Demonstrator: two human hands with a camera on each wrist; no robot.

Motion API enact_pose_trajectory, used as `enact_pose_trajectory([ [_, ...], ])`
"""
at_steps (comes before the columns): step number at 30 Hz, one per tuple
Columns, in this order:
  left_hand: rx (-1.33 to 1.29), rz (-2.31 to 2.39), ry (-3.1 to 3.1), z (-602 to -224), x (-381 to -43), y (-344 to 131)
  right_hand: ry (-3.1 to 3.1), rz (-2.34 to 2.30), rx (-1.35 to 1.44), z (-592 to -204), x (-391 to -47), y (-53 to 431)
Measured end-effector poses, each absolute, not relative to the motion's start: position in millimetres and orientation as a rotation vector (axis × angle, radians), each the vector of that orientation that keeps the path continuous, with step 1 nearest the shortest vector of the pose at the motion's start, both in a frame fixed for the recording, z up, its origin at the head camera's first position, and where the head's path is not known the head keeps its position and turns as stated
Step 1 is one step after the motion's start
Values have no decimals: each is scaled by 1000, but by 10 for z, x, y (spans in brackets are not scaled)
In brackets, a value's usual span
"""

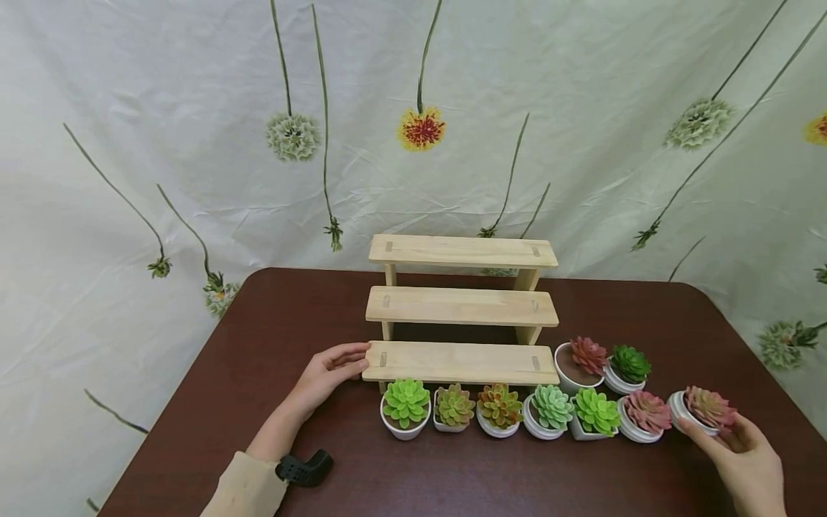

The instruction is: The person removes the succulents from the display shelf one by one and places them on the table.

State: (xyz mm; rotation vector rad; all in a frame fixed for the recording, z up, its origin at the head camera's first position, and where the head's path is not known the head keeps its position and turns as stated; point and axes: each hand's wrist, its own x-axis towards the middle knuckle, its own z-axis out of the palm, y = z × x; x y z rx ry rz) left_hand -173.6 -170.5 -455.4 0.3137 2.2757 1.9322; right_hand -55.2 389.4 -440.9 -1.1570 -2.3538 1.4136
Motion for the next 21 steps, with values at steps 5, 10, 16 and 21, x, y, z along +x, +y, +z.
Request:
enact_pose_trajectory([
  [5,307,1921,2286,-4562,-1735,-1708,-2375,1395,-1152,-4497,-556,3950],
  [10,312,1927,2281,-4565,-1729,-1704,-2424,1386,-1120,-4538,-558,3971],
  [16,322,1948,2283,-4561,-1722,-1692,-2447,1399,-1058,-4557,-562,3962],
  [21,311,1955,2300,-4550,-1691,-1686,-2485,1411,-1007,-4531,-555,3944],
])
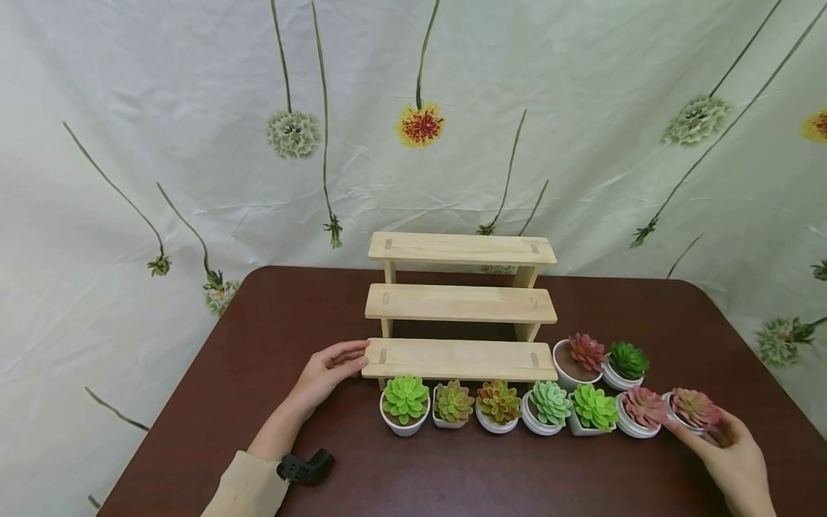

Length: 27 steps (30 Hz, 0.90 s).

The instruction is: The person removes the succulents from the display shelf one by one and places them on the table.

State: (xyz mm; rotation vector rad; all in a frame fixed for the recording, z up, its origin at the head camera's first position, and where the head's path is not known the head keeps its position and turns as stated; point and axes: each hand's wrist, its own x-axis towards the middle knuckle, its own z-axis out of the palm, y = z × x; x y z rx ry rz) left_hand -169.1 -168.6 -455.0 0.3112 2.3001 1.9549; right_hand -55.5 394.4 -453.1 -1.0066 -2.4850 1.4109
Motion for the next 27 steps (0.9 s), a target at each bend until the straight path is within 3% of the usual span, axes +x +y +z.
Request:
enact_pose_trajectory([
  [17,140,1898,2426,-4415,-1553,-1741,-2580,1098,-631,-4157,-556,3790],
  [27,199,1669,2756,-4093,-1418,-1684,-2675,875,-147,-3811,-687,3551],
])
